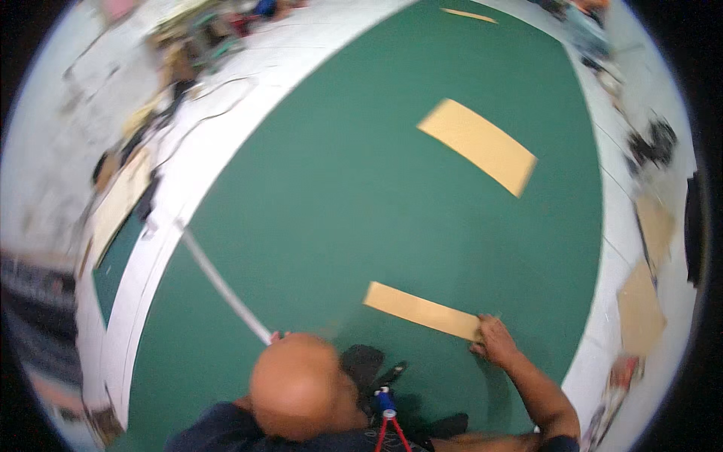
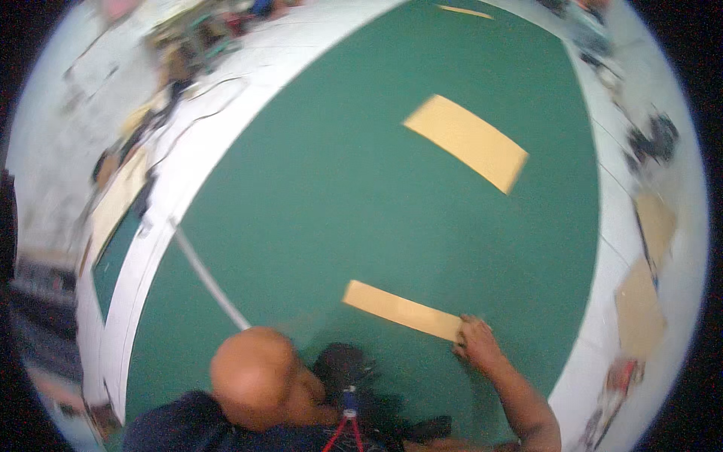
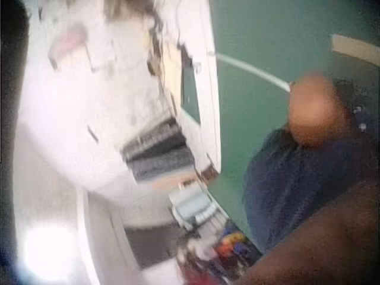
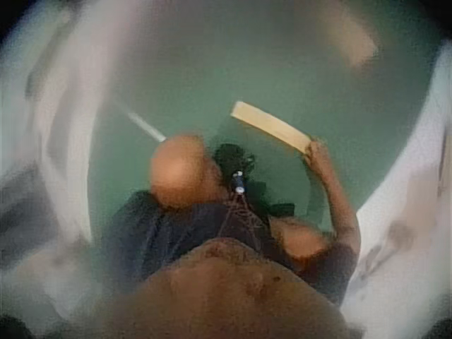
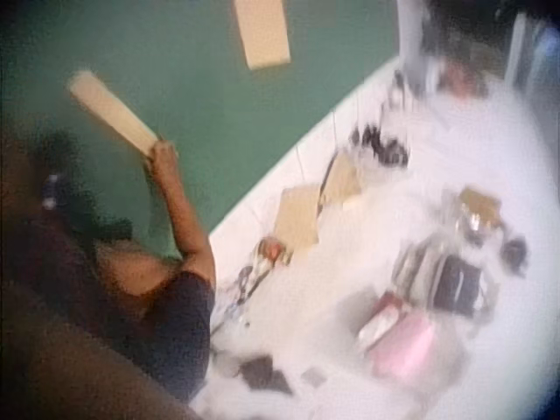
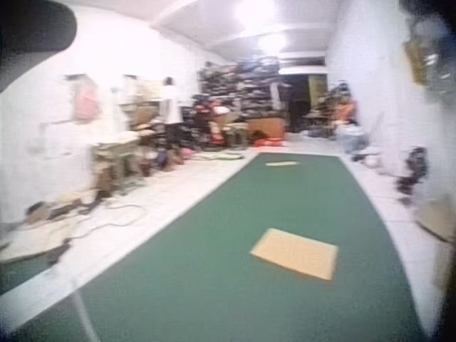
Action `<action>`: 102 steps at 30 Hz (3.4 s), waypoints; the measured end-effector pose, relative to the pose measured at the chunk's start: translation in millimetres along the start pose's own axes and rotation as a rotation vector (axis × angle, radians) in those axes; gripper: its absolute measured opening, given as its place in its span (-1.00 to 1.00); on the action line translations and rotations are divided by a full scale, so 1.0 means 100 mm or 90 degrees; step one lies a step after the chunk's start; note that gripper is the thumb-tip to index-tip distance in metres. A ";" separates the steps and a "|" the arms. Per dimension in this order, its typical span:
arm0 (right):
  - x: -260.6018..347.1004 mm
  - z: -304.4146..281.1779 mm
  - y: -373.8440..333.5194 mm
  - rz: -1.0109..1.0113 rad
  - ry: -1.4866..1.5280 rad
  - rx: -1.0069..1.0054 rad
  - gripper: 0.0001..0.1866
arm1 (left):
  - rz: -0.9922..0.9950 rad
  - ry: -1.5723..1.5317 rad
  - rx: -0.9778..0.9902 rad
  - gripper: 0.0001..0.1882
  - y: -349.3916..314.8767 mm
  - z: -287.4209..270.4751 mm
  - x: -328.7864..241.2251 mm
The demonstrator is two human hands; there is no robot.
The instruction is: The person places a rectangular wooden template on a green mat and uses a pencil to trace its edges. They then use a long metal ruler to draw a straight line across the mat. The person repeats the tracing process with the wooden template.
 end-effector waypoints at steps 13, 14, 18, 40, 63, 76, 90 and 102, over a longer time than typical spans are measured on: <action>-0.35 0.19 -0.09 0.102 0.172 -0.017 -0.45 | -0.039 0.075 -0.142 -0.43 0.97 1.03 0.25; -0.38 0.23 -0.06 0.091 0.167 -0.024 -0.43 | -0.071 0.055 -0.235 -0.42 1.04 1.27 0.53; -0.39 0.26 0.01 0.074 0.175 0.017 -0.39 | -0.175 -0.005 -0.489 -0.40 1.02 2.20 1.52; -0.70 -0.50 -0.22 0.295 0.157 0.129 -0.72 | -0.561 -0.196 -0.901 -0.30 0.75 1.73 5.00; 0.43 -1.29 -0.20 0.596 0.176 0.015 -0.66 | -0.625 -0.214 -0.786 -0.26 0.98 1.86 4.90; 2.24 0.32 0.54 0.702 0.222 -0.274 -0.59 | -0.612 -0.118 -0.899 -0.25 1.05 1.82 4.90; 4.80 2.00 -0.24 0.652 0.442 -0.093 -0.42 | -0.587 -0.076 -0.923 -0.25 1.27 1.96 5.14; 4.77 2.33 -0.71 0.741 0.357 0.119 -0.78 | -0.544 -0.108 -0.896 -0.24 1.24 1.83 5.27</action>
Point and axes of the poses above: each hand's wrist, its own y-axis towards the middle knuckle, its own z-axis out of the palm, x = y × z, the point moved 9 cm from there along y, towards the middle knuckle, and after that the axes turned 6 degrees about x, right-handed, at the moved point
